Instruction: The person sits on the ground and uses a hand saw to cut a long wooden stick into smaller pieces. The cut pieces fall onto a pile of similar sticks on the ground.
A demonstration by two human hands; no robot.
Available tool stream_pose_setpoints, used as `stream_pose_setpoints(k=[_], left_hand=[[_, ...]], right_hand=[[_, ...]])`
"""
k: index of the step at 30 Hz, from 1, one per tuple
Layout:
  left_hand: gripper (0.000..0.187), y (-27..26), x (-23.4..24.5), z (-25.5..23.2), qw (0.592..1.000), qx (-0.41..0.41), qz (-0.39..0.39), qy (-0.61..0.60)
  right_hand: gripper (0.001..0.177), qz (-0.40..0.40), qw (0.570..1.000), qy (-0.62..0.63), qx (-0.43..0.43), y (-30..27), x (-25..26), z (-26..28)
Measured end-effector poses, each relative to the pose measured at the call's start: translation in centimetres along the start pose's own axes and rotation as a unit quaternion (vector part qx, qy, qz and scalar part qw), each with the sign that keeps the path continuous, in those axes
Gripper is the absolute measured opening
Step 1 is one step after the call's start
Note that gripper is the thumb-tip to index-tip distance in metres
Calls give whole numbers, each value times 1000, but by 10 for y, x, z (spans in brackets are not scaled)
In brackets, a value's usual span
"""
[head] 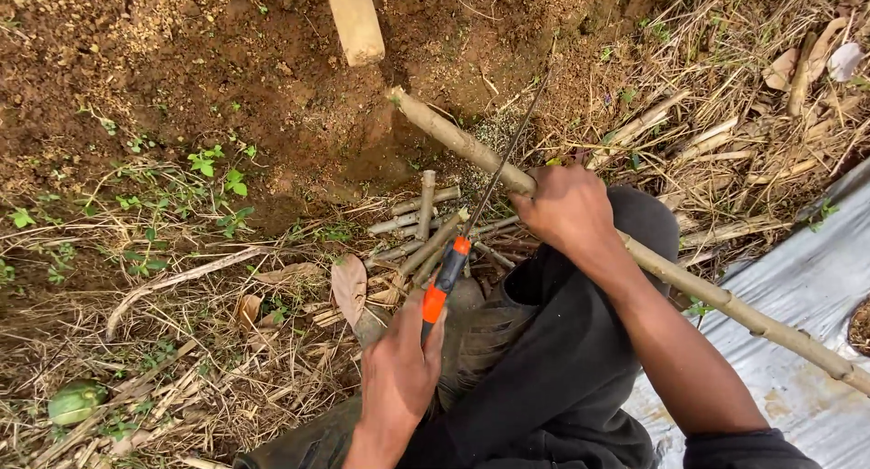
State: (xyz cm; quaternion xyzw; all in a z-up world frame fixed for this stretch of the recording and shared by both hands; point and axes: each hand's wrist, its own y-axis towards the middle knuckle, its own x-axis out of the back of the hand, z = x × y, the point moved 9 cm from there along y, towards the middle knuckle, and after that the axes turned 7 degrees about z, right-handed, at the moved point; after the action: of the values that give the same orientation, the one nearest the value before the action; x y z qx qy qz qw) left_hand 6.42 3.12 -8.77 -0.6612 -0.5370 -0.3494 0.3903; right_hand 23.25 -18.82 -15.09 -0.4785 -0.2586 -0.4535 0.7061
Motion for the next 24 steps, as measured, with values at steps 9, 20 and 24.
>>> stream_pose_setpoints(k=[9,20,24], left_hand=[[39,-15,-22,27,1000,12,10,-22],[27,39,-2,-25,999,-35,-22,7],[41,-31,-30,38,998,64,25,-5]], right_hand=[[40,-9,997,-46,53,-16,-4,10],[30,31,999,-8,-6,-5,-7,0],[38,10,999,-30,28,-2,-5,4]])
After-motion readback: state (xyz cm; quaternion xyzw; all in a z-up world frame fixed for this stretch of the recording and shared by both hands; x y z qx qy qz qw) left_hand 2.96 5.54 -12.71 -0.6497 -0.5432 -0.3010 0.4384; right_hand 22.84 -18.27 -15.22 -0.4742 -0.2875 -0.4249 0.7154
